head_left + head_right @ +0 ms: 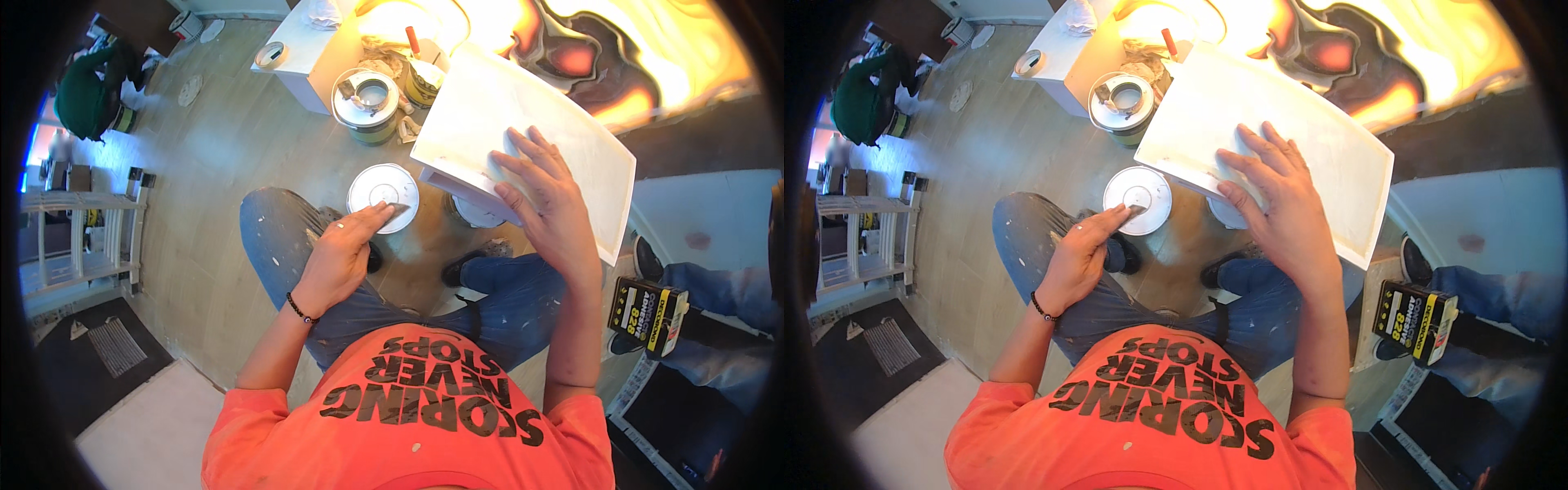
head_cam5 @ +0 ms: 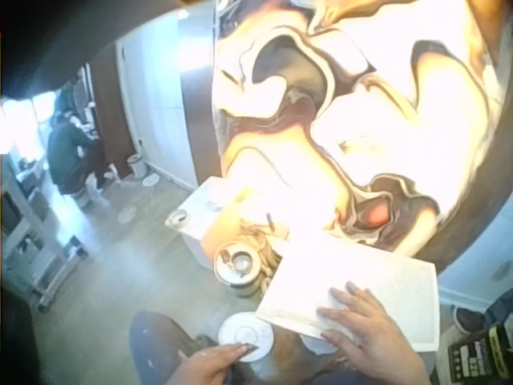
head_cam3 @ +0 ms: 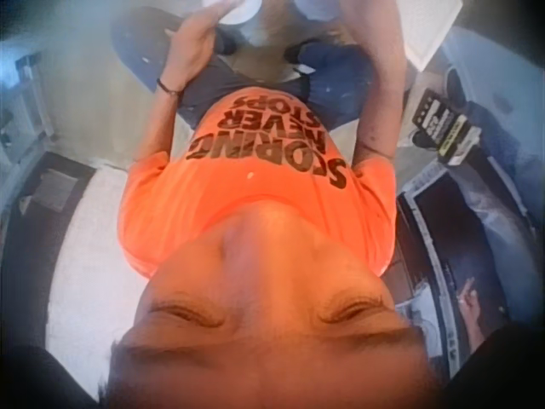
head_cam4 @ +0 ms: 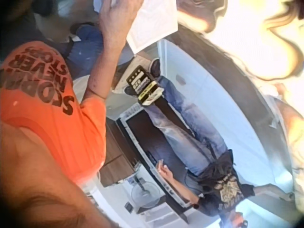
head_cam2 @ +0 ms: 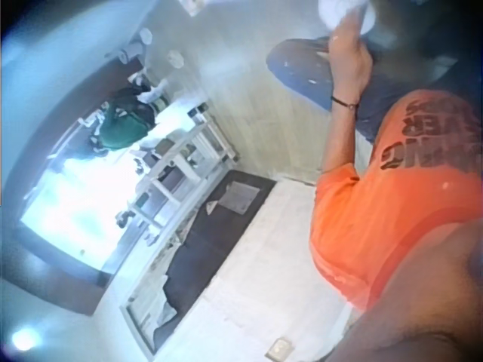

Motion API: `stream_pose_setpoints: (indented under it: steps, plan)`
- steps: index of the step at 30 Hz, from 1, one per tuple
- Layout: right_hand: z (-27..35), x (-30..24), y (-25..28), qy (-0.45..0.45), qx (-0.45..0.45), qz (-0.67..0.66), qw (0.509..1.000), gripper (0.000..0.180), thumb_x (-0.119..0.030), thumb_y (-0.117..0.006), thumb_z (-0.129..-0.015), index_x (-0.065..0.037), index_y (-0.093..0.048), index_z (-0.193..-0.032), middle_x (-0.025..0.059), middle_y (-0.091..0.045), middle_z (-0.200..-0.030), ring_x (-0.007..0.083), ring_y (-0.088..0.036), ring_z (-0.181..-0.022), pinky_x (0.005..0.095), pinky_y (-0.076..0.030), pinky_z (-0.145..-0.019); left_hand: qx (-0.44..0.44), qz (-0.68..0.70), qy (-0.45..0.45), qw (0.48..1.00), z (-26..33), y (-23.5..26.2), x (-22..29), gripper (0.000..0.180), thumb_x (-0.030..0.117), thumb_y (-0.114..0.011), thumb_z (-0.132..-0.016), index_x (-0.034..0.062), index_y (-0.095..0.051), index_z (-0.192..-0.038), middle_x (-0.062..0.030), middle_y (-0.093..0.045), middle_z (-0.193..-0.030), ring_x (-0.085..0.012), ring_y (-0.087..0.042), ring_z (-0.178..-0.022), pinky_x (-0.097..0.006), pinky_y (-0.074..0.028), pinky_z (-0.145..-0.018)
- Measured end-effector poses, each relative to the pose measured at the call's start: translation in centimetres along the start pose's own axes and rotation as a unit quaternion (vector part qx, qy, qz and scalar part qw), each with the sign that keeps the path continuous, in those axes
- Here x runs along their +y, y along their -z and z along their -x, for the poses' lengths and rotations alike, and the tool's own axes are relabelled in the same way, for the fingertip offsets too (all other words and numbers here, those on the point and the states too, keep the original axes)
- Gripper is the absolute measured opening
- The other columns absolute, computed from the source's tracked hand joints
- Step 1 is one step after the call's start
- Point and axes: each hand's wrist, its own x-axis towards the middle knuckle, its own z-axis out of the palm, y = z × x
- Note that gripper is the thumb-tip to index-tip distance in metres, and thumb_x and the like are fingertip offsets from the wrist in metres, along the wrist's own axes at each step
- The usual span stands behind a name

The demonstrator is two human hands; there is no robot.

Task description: The person sits on the floor and applies adhesive to the edges of a white rectangular tile using a small tool. They then apply masking tape to the edges of the tile to secure the adhesive.

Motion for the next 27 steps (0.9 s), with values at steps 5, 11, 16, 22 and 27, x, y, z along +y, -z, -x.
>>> stream_pose_setpoints:
  steps: [5, 11, 16, 22, 27]
  plan:
    - [-1.4, -1.3, -1.3, 0.020, -0.004, -0.011, 1.000, 0.033, -0.029, -0.072, -0.096, -0.014, -0.074, -0.125, 0.0156, -0.059, -0.147, 0.0401, -0.044, -0.146, 0.0524, -0.030, -0.123, -0.031, -0.095, -0.023, 0.995, 0.4, -1.4, -0.5, 0.060, -0.005, -0.055, -0.086, 0.0074, -0.058, -0.144, -0.0167, -0.061, -0.144, -0.0352, -0.059, -0.130, -0.046, -0.046, -0.108]
    - [-3.7, -2.4, -3.0, 0.040, 0.010, -0.009, 0.999, 0.026, -0.028, -0.071, -0.097, -0.017, -0.076, -0.121, 0.0142, -0.059, -0.147, 0.0397, -0.043, -0.146, 0.0596, -0.025, -0.124, -0.038, -0.153, 0.005, 0.988, 0.4, -2.2, -0.5, 0.062, -0.004, -0.056, -0.085, 0.0104, -0.057, -0.146, -0.0160, -0.063, -0.140, -0.0340, -0.062, -0.125, -0.046, -0.048, -0.103]
    - [-4.4, -3.2, -4.2, 0.023, 0.022, -0.017, 0.999, 0.021, -0.025, -0.070, -0.097, -0.018, -0.077, -0.115, 0.0131, -0.060, -0.146, 0.0396, -0.043, -0.147, 0.0645, -0.019, -0.124, -0.033, -0.254, 0.040, 0.966, -3.3, -0.9, -0.2, 0.058, 0.001, -0.061, -0.083, 0.0126, -0.061, -0.140, -0.0143, -0.066, -0.134, -0.0305, -0.066, -0.115, -0.044, -0.052, -0.091]
    - [-4.9, -3.6, -4.9, 0.012, 0.039, -0.030, 0.999, 0.013, -0.020, -0.072, -0.095, -0.017, -0.078, -0.106, 0.0130, -0.061, -0.143, 0.0394, -0.042, -0.147, 0.0701, -0.016, -0.122, -0.109, -0.319, 0.130, 0.932, -9.5, -3.6, -3.0, 0.038, 0.013, -0.060, -0.091, 0.0118, -0.065, -0.128, -0.0131, -0.071, -0.115, -0.0325, -0.069, -0.105, -0.050, -0.054, -0.082]
    - [-5.1, -3.7, -5.3, 0.008, 0.052, -0.038, 0.998, 0.010, -0.019, -0.074, -0.093, -0.016, -0.078, -0.102, 0.0134, -0.061, -0.142, 0.0415, -0.042, -0.146, 0.0751, -0.015, -0.120, -0.167, -0.341, 0.187, 0.906, -11.8, -8.1, -7.6, 0.037, 0.021, -0.056, -0.096, 0.0132, -0.064, -0.131, -0.0160, -0.067, -0.124, -0.0363, -0.067, -0.113, -0.059, -0.053, -0.088]
